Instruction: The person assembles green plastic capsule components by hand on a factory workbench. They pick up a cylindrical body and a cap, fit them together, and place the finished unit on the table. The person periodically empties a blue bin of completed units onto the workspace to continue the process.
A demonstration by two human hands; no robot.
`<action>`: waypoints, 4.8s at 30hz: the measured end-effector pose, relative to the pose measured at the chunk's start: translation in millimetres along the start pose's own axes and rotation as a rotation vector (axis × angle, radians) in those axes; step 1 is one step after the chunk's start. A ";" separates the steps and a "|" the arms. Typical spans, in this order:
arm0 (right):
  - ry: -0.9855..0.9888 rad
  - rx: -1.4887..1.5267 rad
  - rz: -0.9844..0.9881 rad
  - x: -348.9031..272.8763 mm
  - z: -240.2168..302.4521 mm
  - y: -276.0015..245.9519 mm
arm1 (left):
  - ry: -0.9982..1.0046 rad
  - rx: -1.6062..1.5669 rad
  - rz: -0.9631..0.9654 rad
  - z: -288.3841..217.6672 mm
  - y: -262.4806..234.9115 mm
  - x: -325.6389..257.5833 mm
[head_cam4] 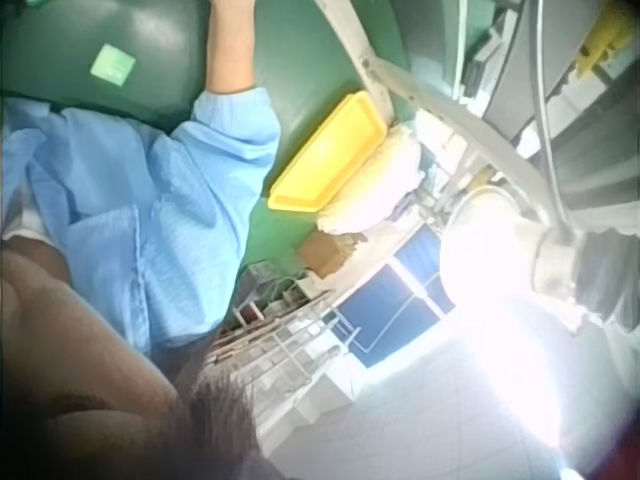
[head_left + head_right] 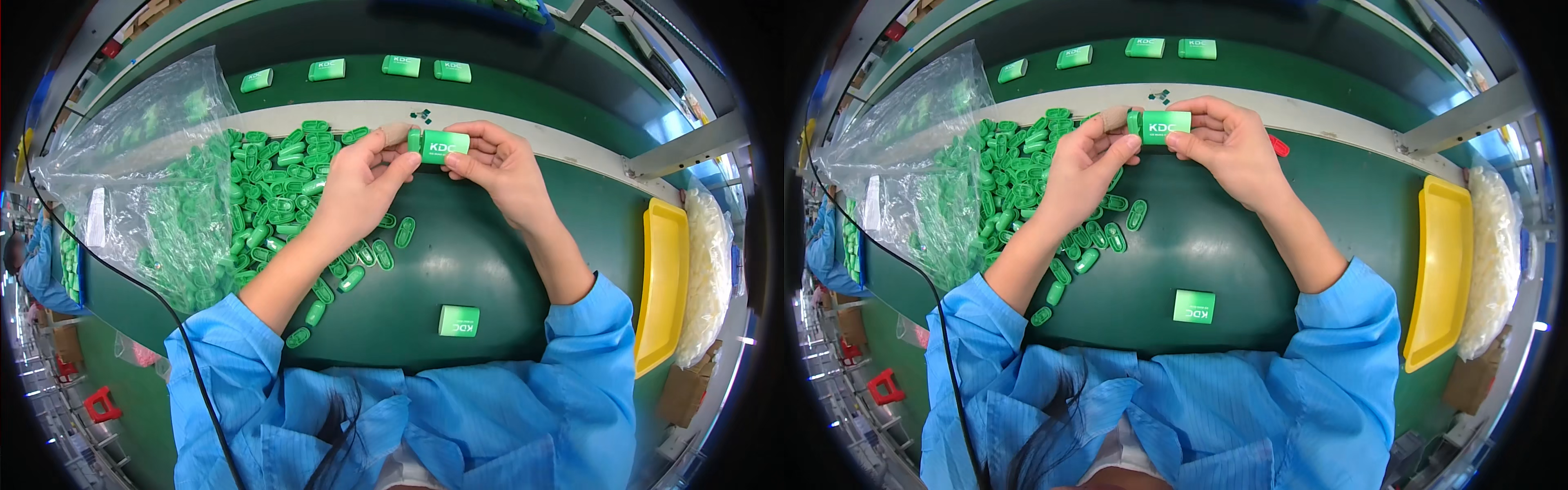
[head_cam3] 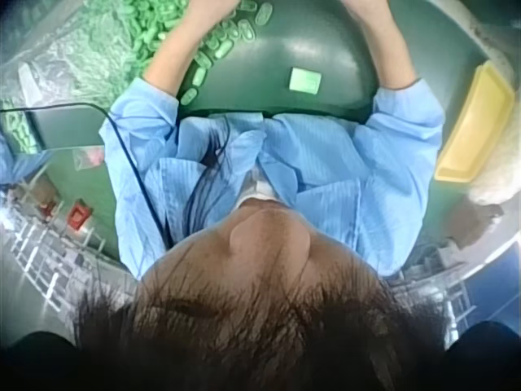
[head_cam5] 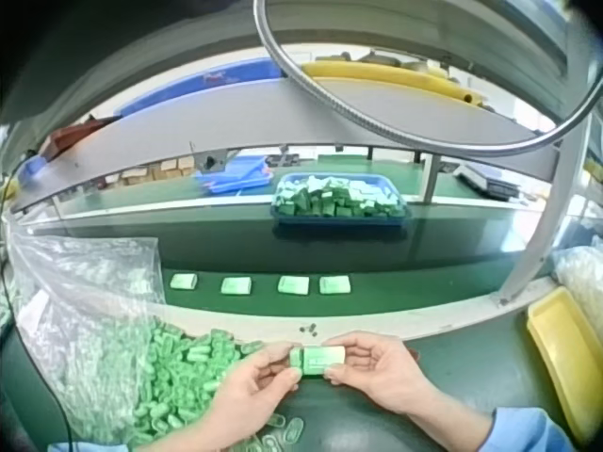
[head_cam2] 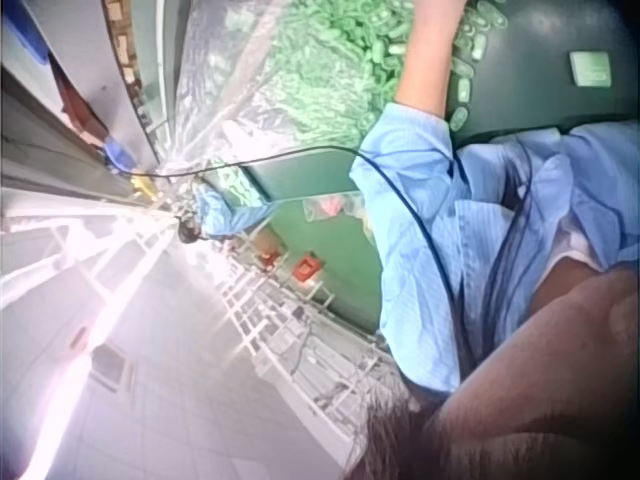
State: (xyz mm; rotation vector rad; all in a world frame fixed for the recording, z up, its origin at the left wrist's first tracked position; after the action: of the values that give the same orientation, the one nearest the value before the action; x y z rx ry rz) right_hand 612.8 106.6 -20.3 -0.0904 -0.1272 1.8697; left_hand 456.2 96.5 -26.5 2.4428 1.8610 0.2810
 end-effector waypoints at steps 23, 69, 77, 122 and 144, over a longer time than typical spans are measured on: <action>-0.043 -0.110 -0.035 -7.7 5.9 5.4 | 0.020 0.062 -0.094 -5.3 -1.3 -6.7; -0.281 -0.957 0.599 -91.4 31.0 53.0 | -0.246 -0.067 0.197 -1.1 19.6 -3.9; 0.158 -0.191 0.165 7.0 5.2 11.0 | -0.254 -0.290 0.006 3.3 -8.2 2.6; -0.023 -0.140 -0.014 -1.9 5.5 13.3 | 0.105 0.414 -0.058 -24.9 6.2 -16.2; -0.067 -0.628 -0.385 129.0 -16.7 -68.6 | 0.392 0.474 -0.039 -30.2 8.1 -13.9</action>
State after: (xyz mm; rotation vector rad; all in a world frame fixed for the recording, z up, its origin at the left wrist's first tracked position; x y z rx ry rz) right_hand 641.5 250.7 -27.4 -0.4049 -0.7255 1.3924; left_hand 455.0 79.1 2.8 2.8095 2.3660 0.3762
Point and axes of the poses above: each hand's wrist, its own x-axis towards the middle knuckle, its own y-axis out of the palm, z = x × y, the point moved 7 cm from there along x, towards the middle knuckle, and after that the axes turned 13 degrees about -x, right-handed, at the moved point
